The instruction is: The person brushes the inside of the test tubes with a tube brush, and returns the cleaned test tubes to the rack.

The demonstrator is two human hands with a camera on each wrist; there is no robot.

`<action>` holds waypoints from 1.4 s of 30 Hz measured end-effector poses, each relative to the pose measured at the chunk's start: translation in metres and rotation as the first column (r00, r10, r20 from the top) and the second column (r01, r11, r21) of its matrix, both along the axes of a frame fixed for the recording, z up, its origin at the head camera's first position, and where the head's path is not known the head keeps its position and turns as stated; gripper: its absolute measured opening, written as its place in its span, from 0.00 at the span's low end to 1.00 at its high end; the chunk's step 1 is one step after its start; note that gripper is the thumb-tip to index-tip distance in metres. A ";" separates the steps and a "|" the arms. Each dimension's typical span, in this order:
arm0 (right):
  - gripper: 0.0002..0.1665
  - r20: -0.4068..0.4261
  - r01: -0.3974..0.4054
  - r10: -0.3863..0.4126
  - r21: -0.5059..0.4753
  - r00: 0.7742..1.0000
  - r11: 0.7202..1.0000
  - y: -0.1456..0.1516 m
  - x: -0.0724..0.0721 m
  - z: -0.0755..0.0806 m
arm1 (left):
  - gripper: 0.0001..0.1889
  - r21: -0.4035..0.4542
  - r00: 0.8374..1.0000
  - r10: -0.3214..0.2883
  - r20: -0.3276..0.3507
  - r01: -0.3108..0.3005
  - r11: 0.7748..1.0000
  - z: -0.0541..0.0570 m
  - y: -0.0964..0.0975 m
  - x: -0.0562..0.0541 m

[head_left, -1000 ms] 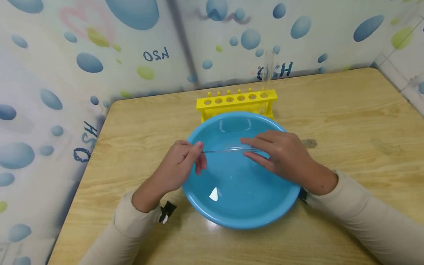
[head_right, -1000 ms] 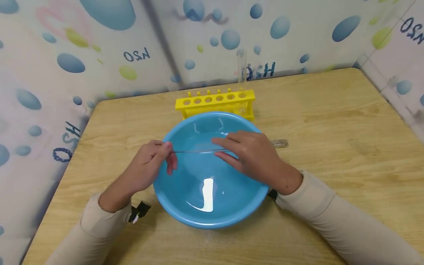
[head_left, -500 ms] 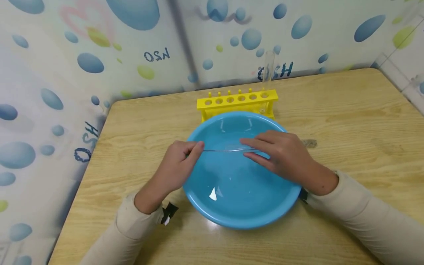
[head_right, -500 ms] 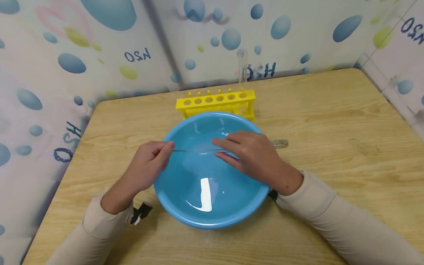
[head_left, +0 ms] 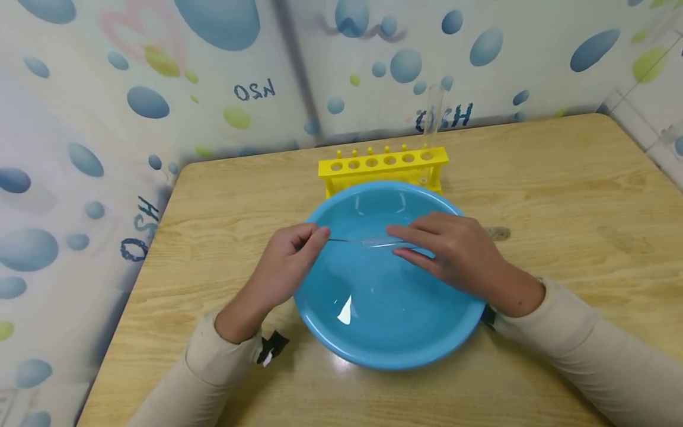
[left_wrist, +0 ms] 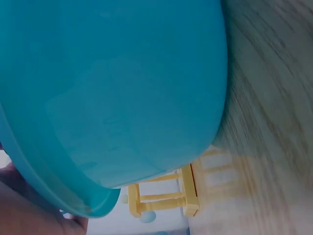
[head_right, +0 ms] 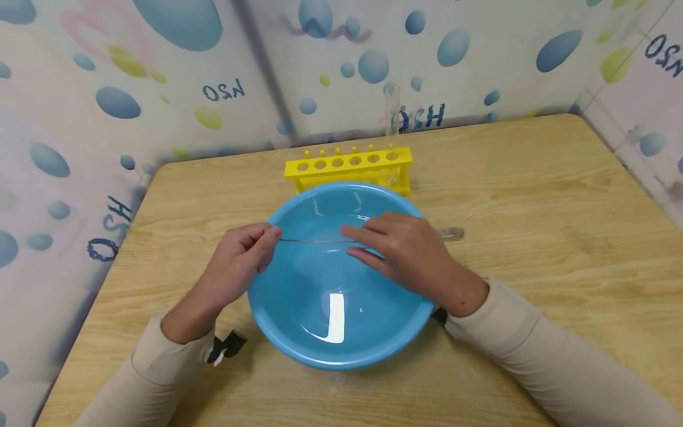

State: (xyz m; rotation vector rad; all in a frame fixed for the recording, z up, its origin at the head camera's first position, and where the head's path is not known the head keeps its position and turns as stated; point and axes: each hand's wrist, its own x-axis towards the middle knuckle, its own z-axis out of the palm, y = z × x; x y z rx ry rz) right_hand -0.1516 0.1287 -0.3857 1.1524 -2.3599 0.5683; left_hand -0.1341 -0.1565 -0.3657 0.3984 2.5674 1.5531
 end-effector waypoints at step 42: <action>0.30 0.005 -0.007 0.007 -0.025 1.000 1.000 0.002 0.000 -0.002 | 0.21 -0.141 0.924 -0.110 -0.367 0.062 0.988 -0.004 -0.005 -0.001</action>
